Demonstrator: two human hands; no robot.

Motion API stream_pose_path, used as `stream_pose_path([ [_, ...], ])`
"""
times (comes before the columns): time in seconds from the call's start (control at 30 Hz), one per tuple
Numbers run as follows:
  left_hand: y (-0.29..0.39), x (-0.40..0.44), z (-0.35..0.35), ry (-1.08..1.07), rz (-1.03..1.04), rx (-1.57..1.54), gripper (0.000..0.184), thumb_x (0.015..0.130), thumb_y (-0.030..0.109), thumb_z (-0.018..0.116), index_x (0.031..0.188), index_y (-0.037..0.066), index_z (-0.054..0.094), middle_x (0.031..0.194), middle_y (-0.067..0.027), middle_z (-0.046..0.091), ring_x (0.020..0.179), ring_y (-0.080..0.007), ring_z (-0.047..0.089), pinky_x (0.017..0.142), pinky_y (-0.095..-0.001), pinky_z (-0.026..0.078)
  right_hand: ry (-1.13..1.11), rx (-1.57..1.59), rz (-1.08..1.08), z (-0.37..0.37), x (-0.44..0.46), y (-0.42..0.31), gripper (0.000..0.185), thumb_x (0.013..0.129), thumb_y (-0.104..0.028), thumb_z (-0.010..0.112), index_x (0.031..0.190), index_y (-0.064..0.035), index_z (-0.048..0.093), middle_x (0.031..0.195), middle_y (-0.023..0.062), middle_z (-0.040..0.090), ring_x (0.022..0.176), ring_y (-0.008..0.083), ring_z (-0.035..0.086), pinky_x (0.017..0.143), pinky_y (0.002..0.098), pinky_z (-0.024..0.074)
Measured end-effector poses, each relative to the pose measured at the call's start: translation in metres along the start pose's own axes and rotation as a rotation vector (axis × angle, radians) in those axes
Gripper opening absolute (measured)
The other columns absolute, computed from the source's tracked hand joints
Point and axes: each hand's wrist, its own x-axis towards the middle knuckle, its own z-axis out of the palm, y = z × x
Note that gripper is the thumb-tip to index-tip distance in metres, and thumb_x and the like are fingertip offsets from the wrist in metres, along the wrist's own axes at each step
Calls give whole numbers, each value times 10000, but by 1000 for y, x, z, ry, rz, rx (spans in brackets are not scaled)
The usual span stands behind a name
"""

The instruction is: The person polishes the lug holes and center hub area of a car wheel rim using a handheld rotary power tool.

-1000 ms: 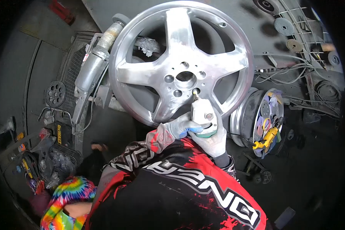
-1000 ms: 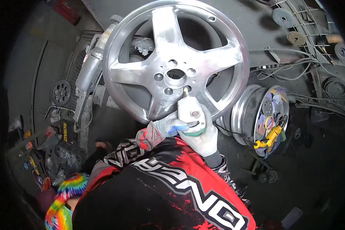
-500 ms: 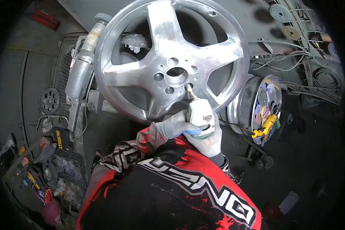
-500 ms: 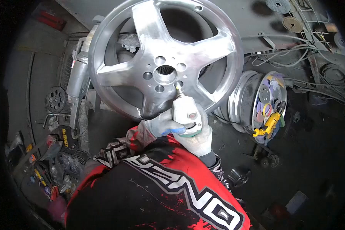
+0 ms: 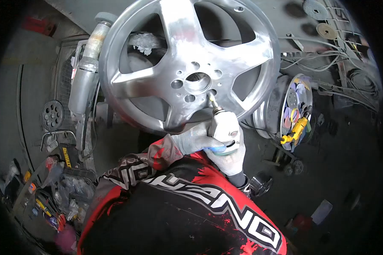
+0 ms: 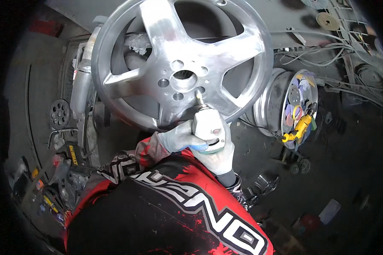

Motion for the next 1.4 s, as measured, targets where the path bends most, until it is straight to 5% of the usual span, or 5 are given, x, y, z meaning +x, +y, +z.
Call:
stream_pose_path([
  [0.4, 10, 9, 0, -68, 60, 283, 533, 876, 74, 743, 1369, 36, 542, 1304, -77, 628, 1217, -169, 591, 1053, -340, 467, 71, -10, 62, 2, -16, 4, 998, 630, -339, 945, 1423, -54, 410, 1229, 186, 644, 1099, 322, 676, 918, 415, 561],
  [0.47, -3, 9, -6, -74, -19, -7, 548, 881, 27, 721, 1390, 40, 520, 1322, -74, 616, 1232, -167, 583, 1059, -337, 469, 89, -44, 62, 7, -14, 3, 989, 633, -337, 943, 1420, -58, 414, 1221, 187, 650, 1089, 329, 683, 903, 418, 568],
  [0.73, 10, -6, -7, -96, -109, -33, 532, 910, 13, 644, 1419, 27, 494, 1367, -87, 591, 1275, -178, 561, 1081, -340, 454, 83, 122, 139, 11, -15, -12, 970, 641, -334, 936, 1422, -86, 416, 1178, 193, 677, 1036, 354, 712, 834, 431, 595],
  [0.8, 21, -8, -3, -64, -155, 12, 535, 915, 23, 623, 1431, 17, 483, 1373, -91, 585, 1287, -186, 554, 1092, -340, 440, 46, 233, 268, 8, -12, -23, 916, 621, -309, 932, 1358, -5, 481, 1256, 167, 627, 1128, 277, 648, 975, 382, 522],
  [1.4, 28, 1, -16, -145, -125, 41, 578, 937, 18, 634, 1476, 27, 424, 1385, -83, 576, 1282, -178, 550, 1110, -352, 432, 83, 191, 228, 28, -7, -7, 857, 652, -356, 913, 1322, 1, 516, 1237, 183, 618, 1141, 317, 635, 982, 398, 517],
])
